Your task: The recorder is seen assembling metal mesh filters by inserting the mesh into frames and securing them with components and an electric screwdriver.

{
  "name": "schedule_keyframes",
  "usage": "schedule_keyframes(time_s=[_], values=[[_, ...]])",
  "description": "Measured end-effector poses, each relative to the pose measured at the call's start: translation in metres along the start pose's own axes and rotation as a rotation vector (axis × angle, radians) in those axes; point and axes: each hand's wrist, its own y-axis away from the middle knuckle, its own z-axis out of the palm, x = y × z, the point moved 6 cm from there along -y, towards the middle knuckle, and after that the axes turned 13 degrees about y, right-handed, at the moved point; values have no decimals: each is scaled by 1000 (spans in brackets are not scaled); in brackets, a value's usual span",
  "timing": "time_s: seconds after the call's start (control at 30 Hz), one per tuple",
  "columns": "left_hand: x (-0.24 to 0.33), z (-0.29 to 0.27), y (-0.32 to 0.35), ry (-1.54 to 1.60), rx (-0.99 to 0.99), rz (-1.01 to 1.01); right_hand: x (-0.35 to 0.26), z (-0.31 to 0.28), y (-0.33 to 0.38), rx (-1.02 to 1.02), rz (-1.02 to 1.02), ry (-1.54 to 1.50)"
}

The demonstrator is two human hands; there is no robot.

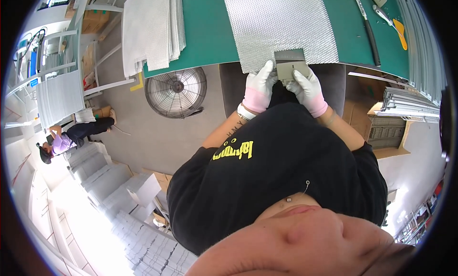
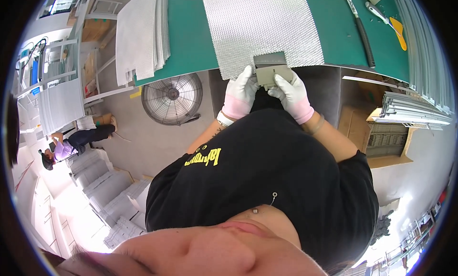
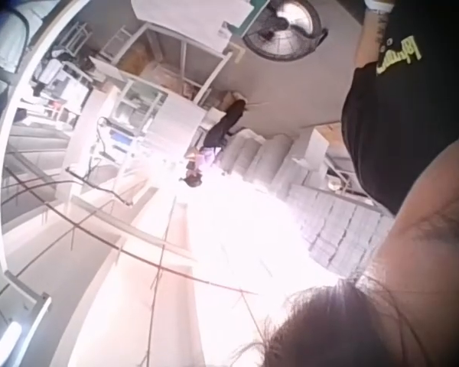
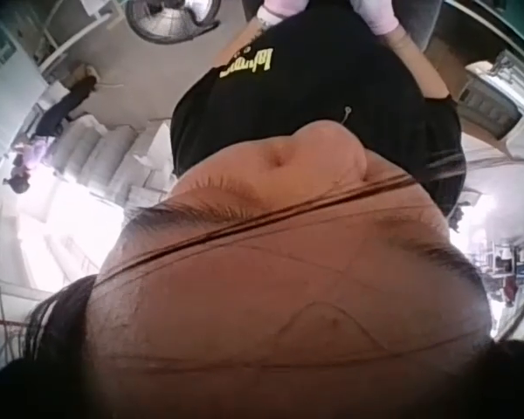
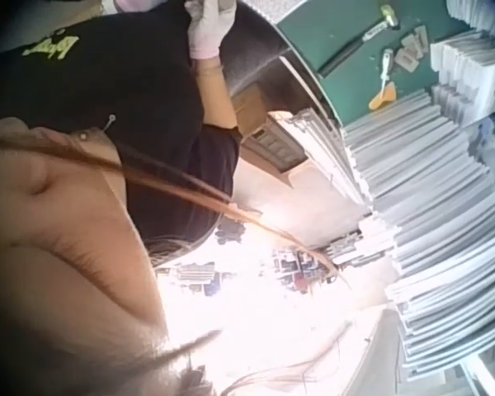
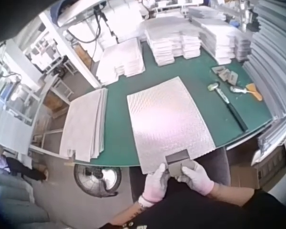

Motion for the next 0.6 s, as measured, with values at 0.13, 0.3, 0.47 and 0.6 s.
schedule_keyframes(time_s=[0.13,0.3,0.47,0.6], values=[[4,15,15,-17,78,11,2,1,1,59,54,36],[-9,-21,10,-274,95,-82,-13,7,3,74,-24,391],[-17,-7,7,-253,58,-183,-25,1,5,278,-120,434],[-10,-15,7,-338,-90,-272,-30,-24,6,403,16,572]])
